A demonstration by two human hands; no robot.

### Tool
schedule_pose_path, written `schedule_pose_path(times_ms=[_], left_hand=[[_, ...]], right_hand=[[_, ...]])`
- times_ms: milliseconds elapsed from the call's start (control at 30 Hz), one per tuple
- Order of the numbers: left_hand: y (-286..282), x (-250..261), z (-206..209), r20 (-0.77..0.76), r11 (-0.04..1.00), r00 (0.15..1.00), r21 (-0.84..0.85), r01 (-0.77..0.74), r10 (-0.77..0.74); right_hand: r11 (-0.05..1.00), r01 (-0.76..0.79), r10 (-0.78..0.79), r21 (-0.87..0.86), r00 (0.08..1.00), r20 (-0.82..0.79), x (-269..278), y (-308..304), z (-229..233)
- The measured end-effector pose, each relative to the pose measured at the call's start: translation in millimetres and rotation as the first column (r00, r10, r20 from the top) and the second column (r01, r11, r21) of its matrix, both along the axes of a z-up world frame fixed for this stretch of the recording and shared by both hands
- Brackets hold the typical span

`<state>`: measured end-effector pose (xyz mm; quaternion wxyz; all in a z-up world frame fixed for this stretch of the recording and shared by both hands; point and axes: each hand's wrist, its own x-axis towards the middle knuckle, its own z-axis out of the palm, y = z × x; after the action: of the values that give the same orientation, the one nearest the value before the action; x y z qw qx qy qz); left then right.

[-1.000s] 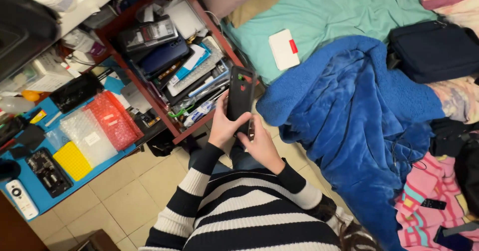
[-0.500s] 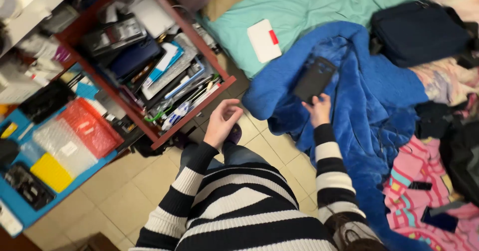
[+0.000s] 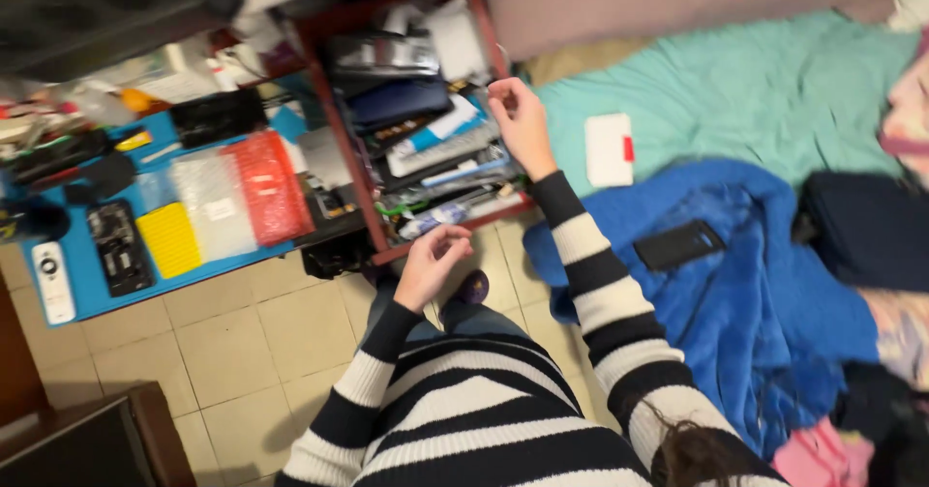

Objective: Organizing and inspecting various smartphone components, cases, and packaging in a workspace.

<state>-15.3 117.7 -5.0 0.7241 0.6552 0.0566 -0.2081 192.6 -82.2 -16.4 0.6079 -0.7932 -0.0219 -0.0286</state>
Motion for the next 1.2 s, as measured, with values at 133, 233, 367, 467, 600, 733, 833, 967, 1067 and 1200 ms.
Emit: schedule_pose_path(times_ms=[133,233,367,467,600,733,833,967,1067,1200], left_hand=[[39,-4,6,-0.003,0.996,0.996,-0.022,-0.087,0.087],[65,0,16,-0.037,0.993,0.992,0.004,-0.117,0.117],[99,6,14,-0.024,0.992,0.992,0.005,-0.126,0.126],[122,14,8,-0.043,0.992,0.991,0.007,-0.127,0.127],[150,24,4,-0.057,0.992,0.992,-0.049,-0.116,0.113],[176,34,6,-0.064,0.996,0.994,-0.020,-0.085,0.083],[189,39,1,-0.112,0.995,0.991,-0.058,-0.076,0.069],[196,48,1,-0.101,0.997,0.994,-0.067,-0.035,0.028],[197,55,5,-0.096,0.997,0.995,-0.078,-0.016,0.009],[202,61,12,-0.087,0.996,0.996,-0.090,-0.014,0.007]], right_hand=[[0.978,-0.014,0.040,-0.207,0.992,0.122,46,46,-28],[0.878,0.075,0.026,-0.473,0.979,0.203,67,57,-33],[0.828,0.145,0.021,-0.541,0.957,0.289,87,54,-52],[0.767,0.121,0.036,-0.630,0.973,0.230,93,65,-53],[0.606,0.106,0.074,-0.788,0.979,0.188,110,77,-84],[0.582,-0.022,-0.047,-0.813,0.997,-0.061,119,86,-64],[0.602,-0.050,-0.051,-0.797,0.994,-0.101,119,84,-58],[0.583,-0.044,-0.039,-0.811,0.996,-0.082,121,85,-54],[0.507,-0.038,-0.059,-0.861,0.995,-0.079,119,98,-44],[0.403,0.158,-0.219,-0.901,0.973,0.072,128,70,-68]])
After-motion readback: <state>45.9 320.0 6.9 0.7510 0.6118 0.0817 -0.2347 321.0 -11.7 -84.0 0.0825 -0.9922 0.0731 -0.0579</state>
